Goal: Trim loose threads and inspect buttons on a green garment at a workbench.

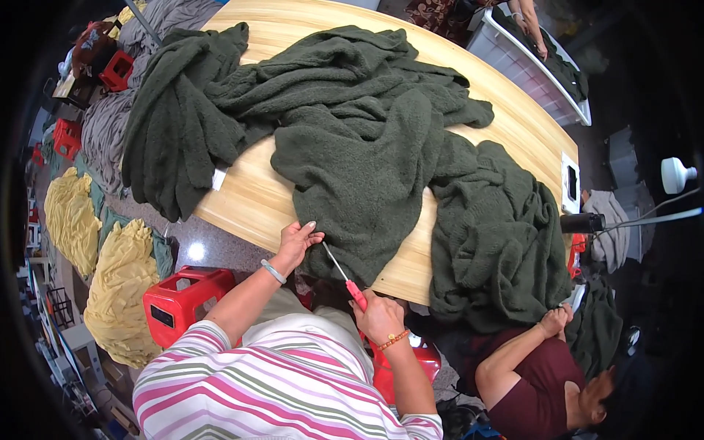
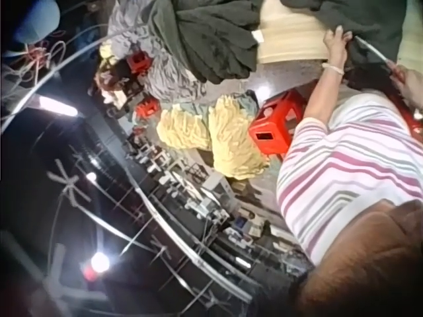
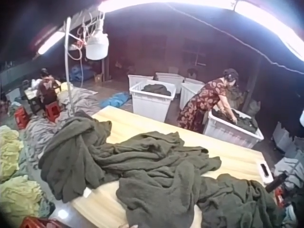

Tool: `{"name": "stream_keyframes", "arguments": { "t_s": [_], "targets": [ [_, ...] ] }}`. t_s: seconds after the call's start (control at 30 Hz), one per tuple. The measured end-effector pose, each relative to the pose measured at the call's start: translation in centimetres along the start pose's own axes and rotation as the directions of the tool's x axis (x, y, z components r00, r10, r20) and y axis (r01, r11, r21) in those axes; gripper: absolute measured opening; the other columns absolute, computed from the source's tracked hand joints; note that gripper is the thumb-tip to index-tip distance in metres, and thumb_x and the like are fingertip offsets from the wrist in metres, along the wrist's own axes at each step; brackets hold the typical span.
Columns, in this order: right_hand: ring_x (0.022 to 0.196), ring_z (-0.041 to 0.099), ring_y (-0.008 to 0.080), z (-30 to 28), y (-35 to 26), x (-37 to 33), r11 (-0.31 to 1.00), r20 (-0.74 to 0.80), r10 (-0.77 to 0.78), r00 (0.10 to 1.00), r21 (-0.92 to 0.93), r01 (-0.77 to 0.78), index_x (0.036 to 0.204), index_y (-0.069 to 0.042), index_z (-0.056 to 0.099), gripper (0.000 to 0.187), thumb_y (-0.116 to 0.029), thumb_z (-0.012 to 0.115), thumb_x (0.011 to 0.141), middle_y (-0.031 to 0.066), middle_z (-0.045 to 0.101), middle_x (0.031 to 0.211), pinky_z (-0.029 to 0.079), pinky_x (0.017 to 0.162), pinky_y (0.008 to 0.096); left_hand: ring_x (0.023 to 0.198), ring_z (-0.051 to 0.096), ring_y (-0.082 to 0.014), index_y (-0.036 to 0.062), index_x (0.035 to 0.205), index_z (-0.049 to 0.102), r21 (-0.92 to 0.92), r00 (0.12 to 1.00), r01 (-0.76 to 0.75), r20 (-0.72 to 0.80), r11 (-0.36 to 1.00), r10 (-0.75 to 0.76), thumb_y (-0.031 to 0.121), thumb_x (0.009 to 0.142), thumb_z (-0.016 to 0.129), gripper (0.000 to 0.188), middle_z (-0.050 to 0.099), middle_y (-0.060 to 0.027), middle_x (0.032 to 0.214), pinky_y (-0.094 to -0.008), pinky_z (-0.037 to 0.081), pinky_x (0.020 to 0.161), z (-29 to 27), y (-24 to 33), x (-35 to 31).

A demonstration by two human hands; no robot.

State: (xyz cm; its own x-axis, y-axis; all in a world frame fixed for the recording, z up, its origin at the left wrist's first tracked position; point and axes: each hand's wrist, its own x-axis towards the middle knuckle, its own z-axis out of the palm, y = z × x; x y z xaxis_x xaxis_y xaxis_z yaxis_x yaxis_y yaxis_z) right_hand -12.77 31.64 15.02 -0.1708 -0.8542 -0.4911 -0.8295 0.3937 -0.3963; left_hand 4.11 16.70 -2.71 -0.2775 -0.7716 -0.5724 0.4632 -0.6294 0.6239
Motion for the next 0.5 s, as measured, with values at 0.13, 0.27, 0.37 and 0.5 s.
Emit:
{"name": "stream_keyframes", "arguments": {
  "t_s": [0.13,0.27,0.37,0.5],
  "targets": [
    [0.071,0.065,0.0388,0.0,-0.4,1.9,0.998,-0.011,-0.043,0.999,-0.049,0.043,0.085,-0.006,0.063,0.027,-0.033,0.063,0.085,0.0206,0.065,0.071,0.051,0.066,0.0482,0.075,0.068,-0.0184,0.0027,0.098,0.059,0.04,0.999,-0.025,0.037,0.999,0.023,0.009,0.091,0.062,0.01,0.065,-0.0069,0.089,-0.0288,0.057,0.064,-0.5,-0.9,-0.6],
    [0.07,0.065,0.0391,0.2,-0.1,3.2,0.992,0.025,-0.099,0.995,-0.072,0.1,0.086,-0.004,0.063,0.029,-0.033,0.063,0.085,0.0216,0.064,0.069,0.051,0.067,0.0478,0.076,0.068,-0.0198,0.0021,0.094,0.059,0.01,0.999,-0.016,0.052,1.0,0.015,0.011,0.092,0.061,0.009,0.065,-0.0079,0.088,-0.0293,0.057,0.062,-1.3,-1.2,-0.6],
    [0.07,0.065,0.0388,-0.2,0.8,2.6,0.988,0.097,-0.133,0.986,-0.067,0.14,0.087,-0.004,0.063,0.028,-0.033,0.063,0.085,0.021,0.064,0.07,0.051,0.067,0.0476,0.075,0.068,-0.0211,0.0029,0.091,0.058,-0.032,0.999,0.031,0.012,0.999,-0.03,0.016,0.092,0.062,0.013,0.064,-0.008,0.085,-0.029,0.057,0.06,-0.8,-0.5,-0.9],
    [0.071,0.065,0.0388,-0.3,2.6,1.2,0.994,0.051,-0.103,0.993,-0.014,0.104,0.089,-0.006,0.063,0.026,-0.032,0.063,0.085,0.0205,0.065,0.071,0.051,0.066,0.0477,0.074,0.069,-0.0209,0.0025,0.086,0.061,0.06,0.991,0.125,0.031,0.99,-0.127,0.023,0.09,0.065,0.022,0.064,-0.0069,0.078,-0.0272,0.054,0.058,0.2,0.2,-1.3]
  ]
}}
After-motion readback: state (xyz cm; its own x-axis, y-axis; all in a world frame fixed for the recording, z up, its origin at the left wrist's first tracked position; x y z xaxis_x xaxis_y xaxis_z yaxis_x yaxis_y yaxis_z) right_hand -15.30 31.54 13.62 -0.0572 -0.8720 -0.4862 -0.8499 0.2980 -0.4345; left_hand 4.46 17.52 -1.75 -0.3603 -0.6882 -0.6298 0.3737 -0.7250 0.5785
